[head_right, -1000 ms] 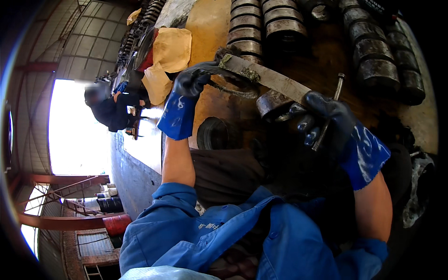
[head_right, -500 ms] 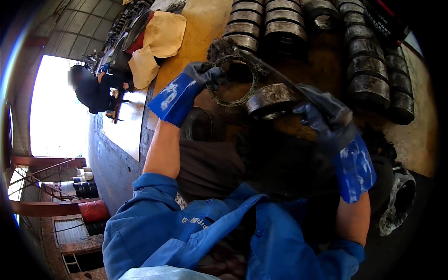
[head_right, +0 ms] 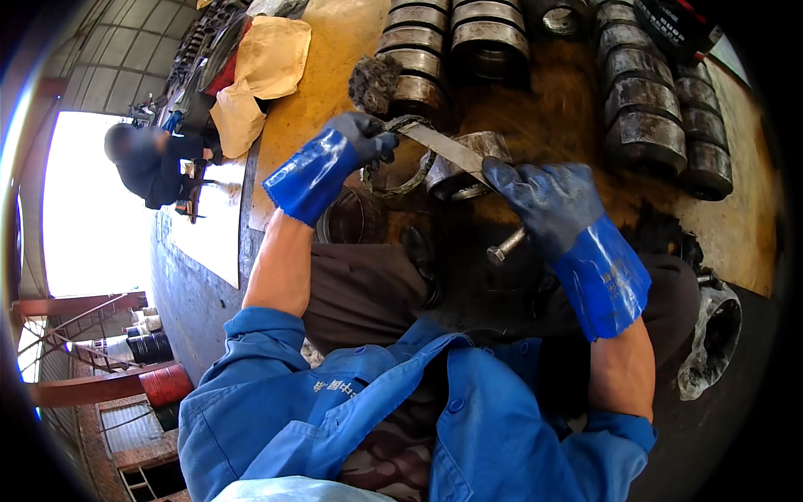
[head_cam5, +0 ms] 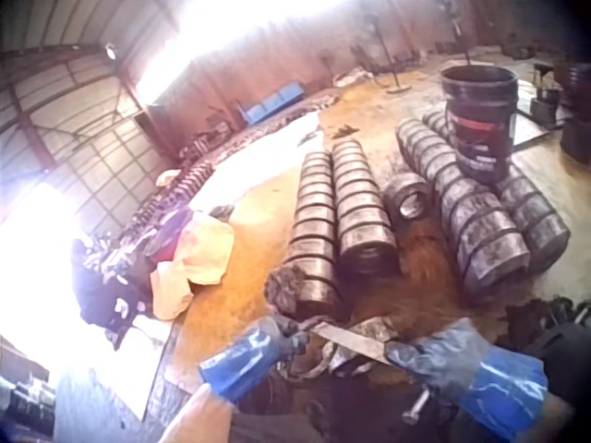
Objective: The person scoops a dark paste from a bucket and applies it to the inner surface of a metal ring using a flat metal tool. They repeat this process multiple times, spreading the paste evenly around the ring's circumference.
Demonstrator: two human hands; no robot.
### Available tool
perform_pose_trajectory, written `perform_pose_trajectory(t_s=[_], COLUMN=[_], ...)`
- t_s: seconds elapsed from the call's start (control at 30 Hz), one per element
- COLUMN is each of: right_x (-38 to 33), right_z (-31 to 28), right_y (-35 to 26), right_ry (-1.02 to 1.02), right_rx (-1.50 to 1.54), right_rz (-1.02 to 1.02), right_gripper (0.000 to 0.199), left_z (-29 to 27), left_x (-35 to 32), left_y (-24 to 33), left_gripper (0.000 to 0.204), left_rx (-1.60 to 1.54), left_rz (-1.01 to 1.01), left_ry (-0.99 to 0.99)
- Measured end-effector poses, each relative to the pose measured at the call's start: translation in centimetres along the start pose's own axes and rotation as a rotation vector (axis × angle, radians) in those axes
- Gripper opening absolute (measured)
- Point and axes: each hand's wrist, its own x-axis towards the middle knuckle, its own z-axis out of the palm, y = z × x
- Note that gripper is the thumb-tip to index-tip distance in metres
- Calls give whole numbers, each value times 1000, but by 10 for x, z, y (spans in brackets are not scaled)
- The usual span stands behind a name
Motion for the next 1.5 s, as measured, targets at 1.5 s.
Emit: perform_pose_trajectory(t_s=[1.5], right_x=[-3], right_z=[76], right_y=[28], right_ry=[55], right_rx=[1142], right_rz=[650], right_gripper=[29], left_z=[-10], left_x=[11], left_y=[-10], left_gripper=[25], left_rx=[-736], left_rz=[187], left_ry=[156])
